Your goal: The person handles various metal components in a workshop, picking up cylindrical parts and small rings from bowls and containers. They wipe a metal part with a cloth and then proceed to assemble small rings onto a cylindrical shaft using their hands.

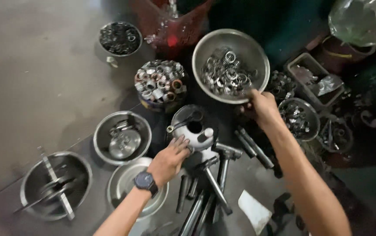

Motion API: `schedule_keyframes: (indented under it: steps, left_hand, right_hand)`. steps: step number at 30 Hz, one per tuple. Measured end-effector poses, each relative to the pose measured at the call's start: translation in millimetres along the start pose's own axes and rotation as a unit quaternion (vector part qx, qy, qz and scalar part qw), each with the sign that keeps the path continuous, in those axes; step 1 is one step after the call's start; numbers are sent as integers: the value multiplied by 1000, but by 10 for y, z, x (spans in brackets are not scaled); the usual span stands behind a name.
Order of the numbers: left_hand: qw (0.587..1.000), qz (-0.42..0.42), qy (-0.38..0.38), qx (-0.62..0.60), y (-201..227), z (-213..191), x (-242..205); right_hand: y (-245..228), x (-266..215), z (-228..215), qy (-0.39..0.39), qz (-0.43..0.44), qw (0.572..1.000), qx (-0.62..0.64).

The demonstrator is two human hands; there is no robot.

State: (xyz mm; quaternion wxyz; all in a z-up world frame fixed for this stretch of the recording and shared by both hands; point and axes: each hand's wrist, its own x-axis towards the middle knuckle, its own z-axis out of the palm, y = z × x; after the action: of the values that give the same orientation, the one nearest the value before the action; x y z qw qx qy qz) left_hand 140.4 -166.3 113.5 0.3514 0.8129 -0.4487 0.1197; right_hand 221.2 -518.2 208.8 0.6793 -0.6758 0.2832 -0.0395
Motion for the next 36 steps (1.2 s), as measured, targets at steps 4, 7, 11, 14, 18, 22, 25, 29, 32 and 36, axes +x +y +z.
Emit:
schedule_keyframes:
  steps: [4,7,11,14,18,22,25,29,32,36]
  left_hand:
    - [992,-88,55,-73,641,-750,-202]
    - [984,-112,128,-44,1126,-1445,-457]
    - [977,-122,169,41,1394,-1918,-694]
    - [975,-142,147,88,1443,-2027,-887]
    - [968,-176,74,162,1552,-2073,-1062]
    - [948,-226,135,180,1815,-2139,-1072]
    - [922,-297,232,92,1798,-2093,-1181]
    - [867,-459,178,-78,1646,-1991,-1551]
    - [799,-569,78,-178,1606,-1804,-1867]
    - [819,-543,124,-136,1754,-1714,-1981]
  right_hand:
    - [-227,-1248,48,-46,47,988,-141]
    - [71,-1760,68,-148,62,978,-135]
    - [650,-2119,234,-172,59,958,-221]
    - [830,-2379,446,-234,50,946,-218]
    - [878,-2665,595,-262,54,937,-222]
    - [889,-2845,566,-261,43,929,-258]
    - [973,-2901,524,-263,51,931,-248]
    - [775,-3045,527,-271,60,916,-289]
    - [746,-3095,525,-330,72,909,-246]
    - [697,-3167,570,-314,26,901,-297]
